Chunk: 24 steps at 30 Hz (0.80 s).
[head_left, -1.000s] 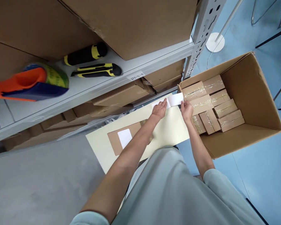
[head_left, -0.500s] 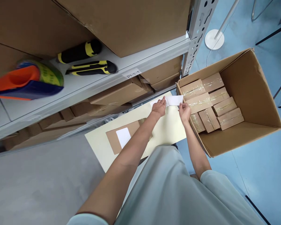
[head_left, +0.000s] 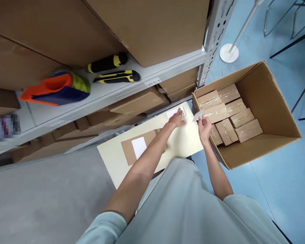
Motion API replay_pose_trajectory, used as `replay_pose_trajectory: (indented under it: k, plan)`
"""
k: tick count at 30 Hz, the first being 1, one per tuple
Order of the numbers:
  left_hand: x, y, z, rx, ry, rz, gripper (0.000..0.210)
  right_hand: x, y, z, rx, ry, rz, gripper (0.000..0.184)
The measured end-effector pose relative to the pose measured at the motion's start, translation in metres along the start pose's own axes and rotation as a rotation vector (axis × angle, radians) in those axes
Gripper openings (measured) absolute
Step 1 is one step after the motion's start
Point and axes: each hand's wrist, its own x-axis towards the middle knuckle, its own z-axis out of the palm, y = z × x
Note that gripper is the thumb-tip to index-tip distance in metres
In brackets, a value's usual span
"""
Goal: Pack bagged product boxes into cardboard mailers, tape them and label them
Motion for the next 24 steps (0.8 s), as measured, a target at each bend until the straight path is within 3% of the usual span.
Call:
replay_pose_trajectory:
  k: [3, 6, 9, 13, 17, 20, 24]
  plan:
    - [-0.050, 0.009, 0.005, -0.532, 0.140, 0.053, 0.061, -0.032, -0.020, -0.007, 0.014, -0.081, -0.208, 0.037]
    - [-0.116, 0.001, 0.012, -1.105, 0.209, 0.023, 0.074, -0.069, -0.030, -0.008, -0.026, -0.206, -0.458, 0.030]
    - [-0.178, -0.020, 0.016, -1.292, 0.284, -0.041, 0.069, -0.107, -0.033, -0.003, -0.161, -0.315, -0.687, 0.023]
    - [-0.237, -0.061, 0.024, -1.307, 0.371, -0.135, 0.062, -0.155, -0.040, 0.016, -0.293, -0.422, -0.926, 0.027]
    - [-0.278, -0.107, 0.033, -1.250, 0.540, -0.097, 0.054, -0.196, -0.061, 0.040, -0.301, -0.579, -1.057, 0.027]
    - [-0.308, -0.142, 0.036, -0.977, 0.655, -0.067, 0.039, -0.217, -0.083, 0.053, -0.310, -0.692, -1.084, 0.026]
    - [-0.348, -0.180, 0.032, -0.620, 0.671, 0.050, 0.023, -0.230, -0.112, 0.070, -0.471, -0.699, -1.022, 0.030]
